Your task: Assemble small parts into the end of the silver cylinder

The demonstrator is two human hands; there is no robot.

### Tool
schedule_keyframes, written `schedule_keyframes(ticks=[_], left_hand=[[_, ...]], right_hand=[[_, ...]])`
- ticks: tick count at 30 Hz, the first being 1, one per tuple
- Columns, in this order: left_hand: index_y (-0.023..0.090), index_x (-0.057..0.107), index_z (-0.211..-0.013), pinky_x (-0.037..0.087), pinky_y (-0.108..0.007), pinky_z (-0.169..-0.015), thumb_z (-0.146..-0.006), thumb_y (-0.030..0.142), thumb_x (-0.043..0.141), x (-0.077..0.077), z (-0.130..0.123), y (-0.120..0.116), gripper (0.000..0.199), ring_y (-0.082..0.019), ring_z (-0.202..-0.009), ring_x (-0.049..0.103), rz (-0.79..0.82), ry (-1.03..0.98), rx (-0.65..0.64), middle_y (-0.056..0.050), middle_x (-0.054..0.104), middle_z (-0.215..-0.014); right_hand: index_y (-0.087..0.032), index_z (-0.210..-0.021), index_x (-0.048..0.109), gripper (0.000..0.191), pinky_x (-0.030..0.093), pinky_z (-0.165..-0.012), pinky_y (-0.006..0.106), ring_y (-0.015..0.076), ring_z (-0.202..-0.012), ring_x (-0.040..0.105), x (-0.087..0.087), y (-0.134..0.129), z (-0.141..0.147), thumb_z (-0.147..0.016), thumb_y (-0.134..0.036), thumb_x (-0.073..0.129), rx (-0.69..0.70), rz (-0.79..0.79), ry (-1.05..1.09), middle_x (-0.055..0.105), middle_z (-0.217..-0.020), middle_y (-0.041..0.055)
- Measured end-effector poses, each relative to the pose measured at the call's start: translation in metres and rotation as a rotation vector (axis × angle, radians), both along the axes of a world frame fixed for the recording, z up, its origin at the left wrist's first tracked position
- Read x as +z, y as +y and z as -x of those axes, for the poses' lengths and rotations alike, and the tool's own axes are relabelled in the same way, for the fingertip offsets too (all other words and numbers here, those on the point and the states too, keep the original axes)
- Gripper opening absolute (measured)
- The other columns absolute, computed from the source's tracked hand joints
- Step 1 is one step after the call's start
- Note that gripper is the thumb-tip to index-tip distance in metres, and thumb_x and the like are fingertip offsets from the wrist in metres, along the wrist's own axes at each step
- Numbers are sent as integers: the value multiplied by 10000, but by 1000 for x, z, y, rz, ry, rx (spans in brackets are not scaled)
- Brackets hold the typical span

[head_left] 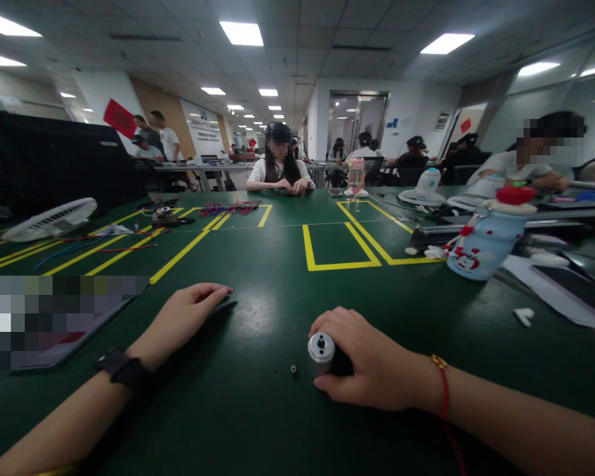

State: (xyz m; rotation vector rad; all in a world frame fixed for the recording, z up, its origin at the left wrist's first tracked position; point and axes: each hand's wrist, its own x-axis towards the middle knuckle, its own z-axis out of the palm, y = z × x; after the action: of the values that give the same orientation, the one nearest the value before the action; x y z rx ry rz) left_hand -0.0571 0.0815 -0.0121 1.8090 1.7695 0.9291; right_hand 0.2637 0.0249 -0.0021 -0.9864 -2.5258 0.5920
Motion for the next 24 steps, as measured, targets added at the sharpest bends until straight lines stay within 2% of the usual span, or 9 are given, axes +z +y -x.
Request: schedule_keyframes(ticks=[4,9,11,14,17,21,24], left_hand=[[268,750,-978,443,-459,-980,-833,482,636,-1,-25,-14,283,-301,-1069,618,-18,106,-200,-63,712,-1104],[371,706,-1087,392,-469,-1049,-797,384,717,4,-53,-42,290,-275,-1222,519,8,245,-534,-16,593,-1312],[380,695,-1097,387,-485,-1049,-797,359,729,5,-61,-51,302,-277,-1239,504,14,286,-606,-18,564,-1344],[374,724,-1016,395,-481,-1034,-796,326,742,4,-72,-58,225,-273,-1201,529,-6,289,-630,-12,594,-1290],[336,742,-928,430,-427,-994,-849,262,689,6,-83,-61,120,-240,-1132,571,-35,208,-631,-5,633,-1201],[323,720,-990,474,-341,-922,-890,207,636,18,-95,-62,174,-186,-1031,612,-139,24,-569,10,646,-1116],[330,714,-1004,473,-329,-906,-885,181,641,26,-103,-63,204,-177,-1006,614,-207,-3,-546,23,646,-1080]], right_hand=[[-182,-1085,565,399,402,-841,388,238,-923,502,0,0,1,-743,-311,724,2,-4,-6,595,-1049,75],[-180,-1081,561,397,397,-842,392,239,-928,501,-2,1,1,-742,-307,724,9,-27,-12,595,-1053,77],[-180,-1080,559,399,398,-838,391,239,-926,502,-3,1,2,-738,-304,725,10,-33,-12,595,-1047,76],[-184,-1071,559,389,397,-841,393,239,-927,502,-4,1,2,-736,-294,724,10,-37,-4,594,-1048,75],[-187,-1062,557,379,397,-839,391,238,-921,501,-5,1,2,-736,-291,720,7,-38,5,595,-1044,73],[-186,-1050,554,370,397,-830,389,239,-916,497,-6,1,2,-739,-304,716,3,-48,-10,591,-1042,73],[-181,-1039,553,360,393,-834,390,239,-918,491,-8,3,2,-743,-313,710,11,-61,-22,585,-1039,71]])
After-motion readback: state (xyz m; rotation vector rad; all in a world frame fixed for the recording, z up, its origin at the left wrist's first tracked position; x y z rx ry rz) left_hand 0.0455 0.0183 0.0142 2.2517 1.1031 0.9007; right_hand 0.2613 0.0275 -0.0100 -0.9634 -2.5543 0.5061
